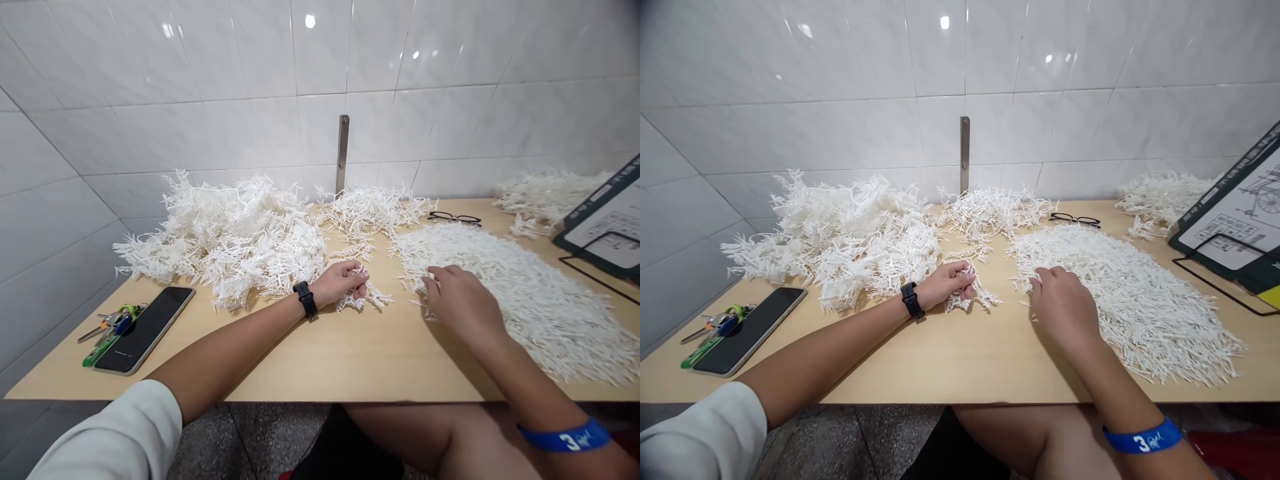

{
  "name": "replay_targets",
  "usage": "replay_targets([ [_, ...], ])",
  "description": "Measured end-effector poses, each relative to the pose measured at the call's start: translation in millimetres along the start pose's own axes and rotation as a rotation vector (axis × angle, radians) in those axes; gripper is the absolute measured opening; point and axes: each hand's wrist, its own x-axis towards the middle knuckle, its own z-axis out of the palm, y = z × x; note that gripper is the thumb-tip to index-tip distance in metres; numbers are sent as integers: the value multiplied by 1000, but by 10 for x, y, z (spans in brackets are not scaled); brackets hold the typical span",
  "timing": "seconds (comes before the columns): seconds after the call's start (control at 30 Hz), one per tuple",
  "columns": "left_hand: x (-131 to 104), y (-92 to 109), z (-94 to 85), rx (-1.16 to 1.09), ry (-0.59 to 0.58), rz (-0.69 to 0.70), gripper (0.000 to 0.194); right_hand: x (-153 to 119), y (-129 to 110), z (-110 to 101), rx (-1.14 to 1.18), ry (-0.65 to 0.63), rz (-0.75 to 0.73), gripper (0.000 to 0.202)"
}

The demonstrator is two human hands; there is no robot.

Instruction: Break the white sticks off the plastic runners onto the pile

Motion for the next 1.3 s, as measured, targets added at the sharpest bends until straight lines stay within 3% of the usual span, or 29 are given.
replay_targets([
  [0.1, -18, -20, 45, -27, -41, -11, 45, 3, -60, -2, 98, -120, -21, 36],
  [0.17, -17, -27, 55, -40, -63, -17, 44, -38, -202, 23, 297, -282, -106, 39],
  [0.23, -14, -25, 55, -46, -84, -7, 42, -76, -334, 70, 395, -365, -221, 37],
  [0.33, -14, -10, 57, -48, -99, -3, 42, -99, -419, 155, 446, -385, -331, 36],
  [0.47, -9, -4, 53, -9, -118, -23, 44, -130, -427, 186, 523, -397, -273, 32],
  [0.63, 60, -36, -38, -6, 162, 42, 43, -209, -494, 22, 648, -512, -352, 36],
  [0.7, 78, -42, -68, -6, 186, 30, 42, -176, -424, -28, 636, -452, -301, 40],
  [0.83, 58, -40, -59, -32, 136, -19, 44, -7, -79, -22, 349, -121, 39, 54],
  [0.9, 40, -41, -42, -49, 140, -25, 45, 33, 38, -5, 240, -82, 126, 60],
  [1.0, 26, -46, -27, -66, 150, -26, 44, -31, -23, 8, 317, -170, 47, 57],
  [1.13, 22, -43, -12, -127, 150, -9, 44, -189, -330, 50, 419, -283, -186, 31],
  [1.3, 1, -24, 10, -235, 96, -7, 48, -218, -466, 184, 215, -335, -314, 27],
])
